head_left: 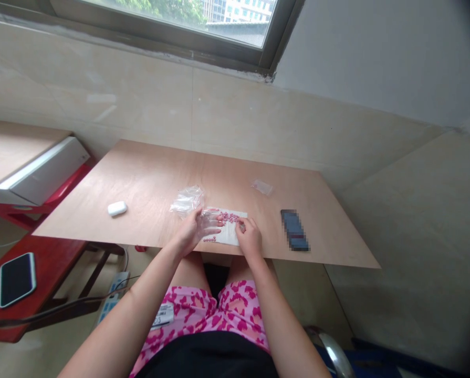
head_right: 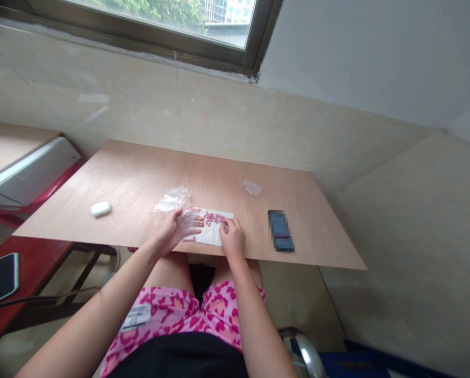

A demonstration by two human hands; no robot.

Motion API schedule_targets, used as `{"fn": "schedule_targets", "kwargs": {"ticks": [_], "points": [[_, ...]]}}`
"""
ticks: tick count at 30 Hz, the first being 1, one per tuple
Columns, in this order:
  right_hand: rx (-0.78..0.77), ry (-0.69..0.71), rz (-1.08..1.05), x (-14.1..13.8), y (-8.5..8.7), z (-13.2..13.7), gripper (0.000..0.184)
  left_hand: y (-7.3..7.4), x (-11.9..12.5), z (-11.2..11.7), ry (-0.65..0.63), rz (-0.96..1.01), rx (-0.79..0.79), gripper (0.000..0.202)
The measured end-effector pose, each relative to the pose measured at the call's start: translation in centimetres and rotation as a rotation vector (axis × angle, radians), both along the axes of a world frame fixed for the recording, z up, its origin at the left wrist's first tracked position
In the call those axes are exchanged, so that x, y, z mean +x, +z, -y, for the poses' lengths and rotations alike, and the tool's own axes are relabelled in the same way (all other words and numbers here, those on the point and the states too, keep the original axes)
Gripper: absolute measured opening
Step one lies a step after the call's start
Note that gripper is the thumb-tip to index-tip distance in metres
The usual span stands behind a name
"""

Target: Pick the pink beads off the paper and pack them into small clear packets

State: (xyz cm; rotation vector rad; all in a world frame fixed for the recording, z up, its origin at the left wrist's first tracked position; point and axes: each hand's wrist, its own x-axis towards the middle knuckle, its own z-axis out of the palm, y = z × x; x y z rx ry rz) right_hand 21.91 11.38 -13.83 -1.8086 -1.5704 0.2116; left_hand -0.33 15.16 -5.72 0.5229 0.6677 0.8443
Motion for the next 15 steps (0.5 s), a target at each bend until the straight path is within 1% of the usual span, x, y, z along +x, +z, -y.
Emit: {"fn": "schedule_targets", "kwargs": {"ticks": [4,15], "points": [[0.000,0.013,0.009,-0.13,0.19,0.04,0.023,-0.08,-0.01,0.04,0.001,0.017,-0.004,0.045],[0.011,-0.003,-0.019,-0.10,0.31,-0.01,0.022,0.47,-0.06,0.14,0.016,0.007,-0.021,0.047]]}}
